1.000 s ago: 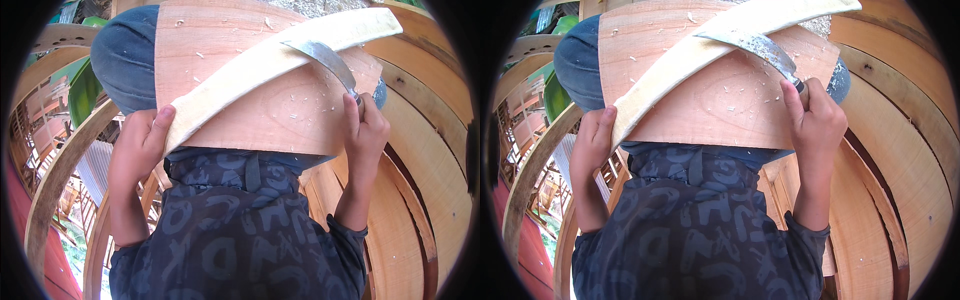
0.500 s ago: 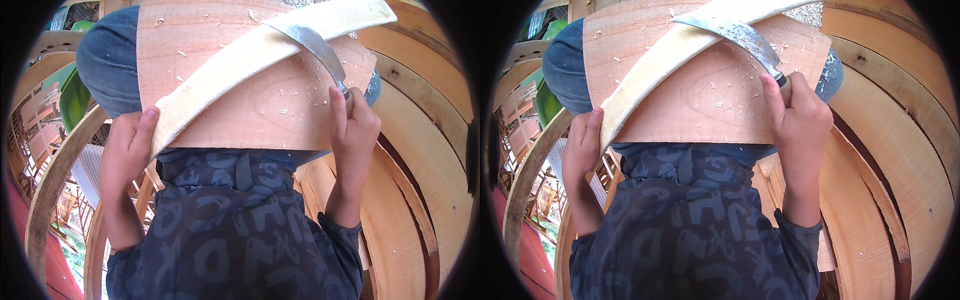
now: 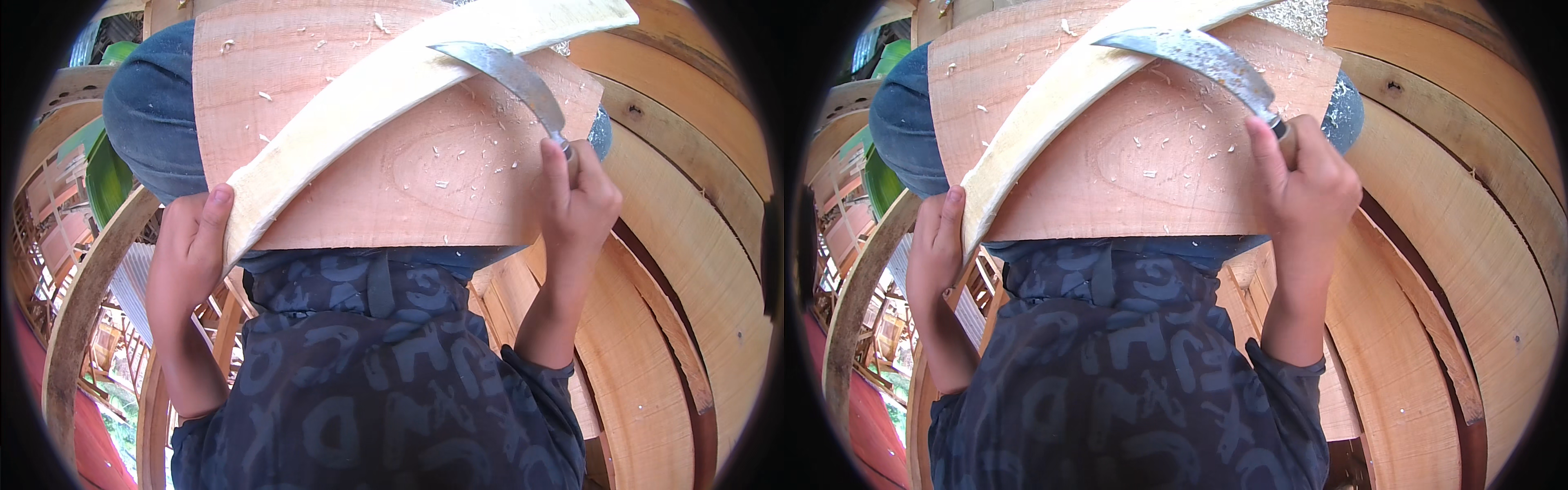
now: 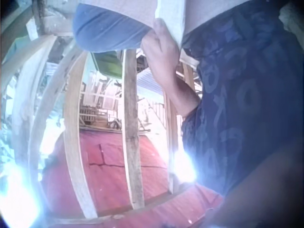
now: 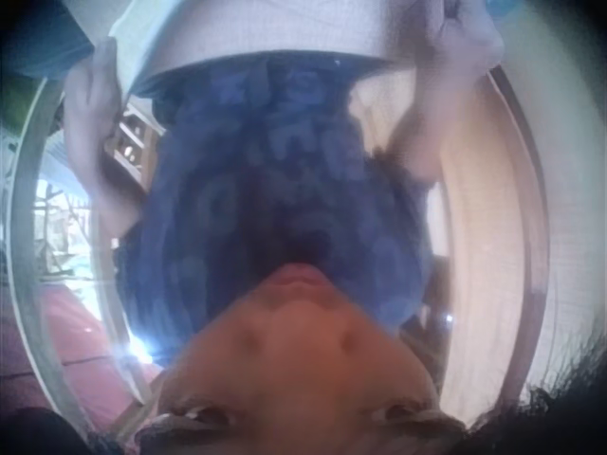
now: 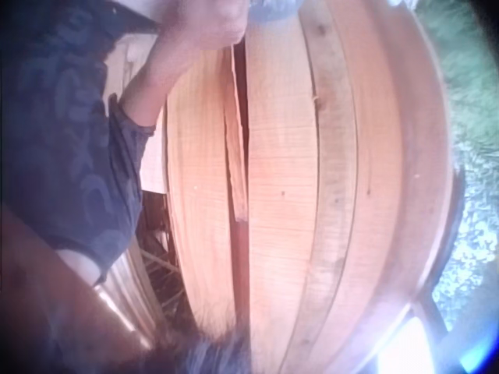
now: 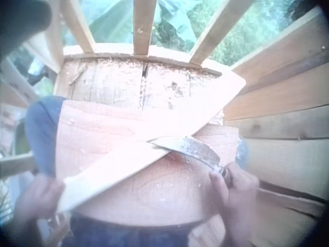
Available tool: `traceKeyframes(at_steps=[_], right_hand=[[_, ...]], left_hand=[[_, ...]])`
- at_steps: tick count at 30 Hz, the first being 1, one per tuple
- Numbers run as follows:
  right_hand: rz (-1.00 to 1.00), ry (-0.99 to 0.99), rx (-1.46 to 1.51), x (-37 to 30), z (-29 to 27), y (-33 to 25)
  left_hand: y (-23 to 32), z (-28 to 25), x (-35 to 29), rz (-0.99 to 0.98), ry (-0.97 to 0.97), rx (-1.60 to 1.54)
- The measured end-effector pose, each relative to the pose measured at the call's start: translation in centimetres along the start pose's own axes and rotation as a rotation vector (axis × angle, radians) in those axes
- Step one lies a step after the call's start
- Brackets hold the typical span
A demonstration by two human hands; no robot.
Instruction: The person carves a long, light-colored wooden stick using a curved knife. They hold the stick with their left hand and use the knife in their right hand to shave off thin layers of wood, creating shavings that fall onto a wooden board on their lap.
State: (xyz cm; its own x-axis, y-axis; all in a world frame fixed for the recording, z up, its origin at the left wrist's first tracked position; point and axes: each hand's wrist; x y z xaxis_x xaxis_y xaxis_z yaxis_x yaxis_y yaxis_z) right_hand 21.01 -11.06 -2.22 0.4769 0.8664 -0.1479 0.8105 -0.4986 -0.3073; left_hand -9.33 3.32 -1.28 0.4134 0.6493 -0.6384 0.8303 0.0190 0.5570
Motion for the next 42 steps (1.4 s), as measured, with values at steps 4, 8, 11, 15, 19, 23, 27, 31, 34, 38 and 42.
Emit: traceKeyframes(at_steps=[4, 8, 11, 15, 19, 23, 27, 31, 34, 38, 42], right_hand=[[-0.084, -0.021, 0.057, -0.4, 0.3, -0.9], [0.055, 0.054, 0.002, 0.6, 0.5, 0.7], [0.226, 0.070, 0.166, 2.1, -0.8, 2.6], [-0.119, -0.080, 0.060, 0.0, -0.4, -1.0], [0.282, 0.156, 0.276, 3.0, -0.5, 3.1], [0.153, 0.012, 0.194, 1.1, -0.2, 1.0], [-0.105, -0.033, 0.191, 0.0, 0.7, -1.5], [-0.037, -0.010, 0.148, 0.3, 0.5, -1.0], [-0.039, 0.028, 0.120, 0.3, 0.6, -0.8], [-0.051, 0.065, 0.086, 0.3, 0.2, -0.8], [0.017, 0.139, 0.053, 0.3, 0.5, 0.6]], left_hand=[[0.2, 0.1, 0.1, 0.012, 0.054, 0.012], [0.0, -0.3, 0.1, 0.000, -0.012, -0.015], [0.1, -0.2, 0.1, 0.027, 0.004, -0.007], [0.3, -1.4, 0.3, -0.369, -0.200, 0.162], [0.2, -0.5, 0.0, -0.022, -0.032, -0.008], [0.2, -0.6, 0.6, -0.002, -0.027, -0.008], [0.2, -0.5, 0.1, -0.031, 0.036, 0.012], [0.8, -1.0, 0.7, -0.062, -0.087, 0.004], [0.8, -1.0, 0.6, -0.068, -0.090, 0.000], [0.5, -0.9, 0.6, -0.024, -0.077, -0.043], [0.4, -0.7, 0.5, -0.012, -0.062, -0.049]])
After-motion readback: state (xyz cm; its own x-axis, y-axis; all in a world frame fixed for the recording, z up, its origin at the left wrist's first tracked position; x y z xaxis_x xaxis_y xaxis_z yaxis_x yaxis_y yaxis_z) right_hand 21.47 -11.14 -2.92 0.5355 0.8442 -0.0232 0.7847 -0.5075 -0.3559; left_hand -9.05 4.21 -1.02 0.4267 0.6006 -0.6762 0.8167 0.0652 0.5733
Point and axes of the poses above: each hand's wrist, its own x-axis towards the middle knuckle, its own z-axis out of the palm, y = z × x, and after that the axes turned 2 degrees about -y, right-handed
